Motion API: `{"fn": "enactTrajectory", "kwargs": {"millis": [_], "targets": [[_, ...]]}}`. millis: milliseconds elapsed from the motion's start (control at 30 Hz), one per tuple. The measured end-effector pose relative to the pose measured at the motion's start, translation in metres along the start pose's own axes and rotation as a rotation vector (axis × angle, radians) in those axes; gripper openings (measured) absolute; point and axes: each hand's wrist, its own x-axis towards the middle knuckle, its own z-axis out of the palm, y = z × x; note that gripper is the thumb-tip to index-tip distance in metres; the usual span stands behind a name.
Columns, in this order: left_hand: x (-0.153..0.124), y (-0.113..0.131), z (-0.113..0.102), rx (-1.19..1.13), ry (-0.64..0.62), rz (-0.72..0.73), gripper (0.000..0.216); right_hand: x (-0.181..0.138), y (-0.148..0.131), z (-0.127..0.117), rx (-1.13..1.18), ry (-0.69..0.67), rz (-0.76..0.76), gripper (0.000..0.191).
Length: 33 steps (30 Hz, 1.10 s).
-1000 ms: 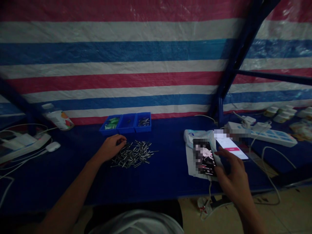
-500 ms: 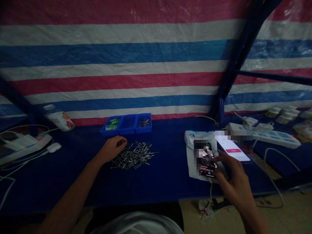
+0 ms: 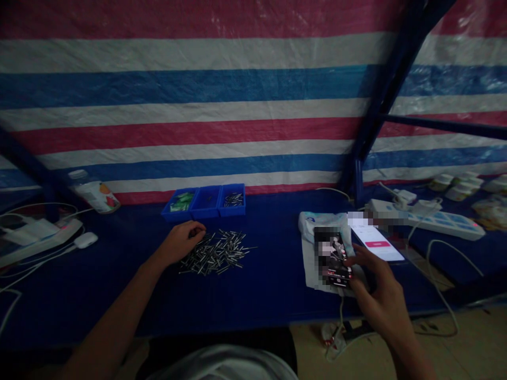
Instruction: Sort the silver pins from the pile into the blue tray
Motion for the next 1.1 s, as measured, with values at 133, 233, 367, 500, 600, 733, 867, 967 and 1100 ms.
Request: {"fn": "enactTrajectory", "kwargs": {"millis": [133,233,367,500,600,733,867,967,1100], "targets": [[0.0,0.0,0.0,-0.008,-0.006,0.002,0.024,0.0,-0.008,-0.002,0.015,-0.031,0.028,0.047],[0.0,0.001,0.0,-0.006,-0.006,0.003,0.023,0.0,-0.008,-0.002,-0.001,-0.042,0.044,0.043],[-0.001,0.001,0.0,0.003,-0.004,0.009,0.023,0.005,-0.003,0.0,-0.085,-0.056,-0.009,0.04],[-0.001,0.0,0.0,0.011,0.006,0.01,0.023,0.009,-0.017,0.002,-0.2,0.009,-0.137,0.043],[-0.001,-0.001,-0.001,0.043,0.024,-0.015,0.023,0.009,-0.061,0.011,-0.176,0.048,-0.22,0.038],[-0.002,-0.004,-0.002,0.061,0.027,-0.052,0.022,0.027,-0.147,0.052,0.053,-0.425,-0.422,0.03],[-0.002,-0.005,-0.003,0.036,0.003,-0.056,0.02,0.069,-0.208,0.119,-0.134,-0.713,-0.58,0.026],[-0.001,-0.003,-0.003,0.026,-0.012,-0.051,0.021,0.09,-0.225,0.161,-0.294,-0.742,-0.596,0.025],[-0.001,-0.001,-0.003,0.034,-0.014,-0.045,0.021,0.088,-0.224,0.189,-0.325,-0.743,-0.547,0.026]]}}
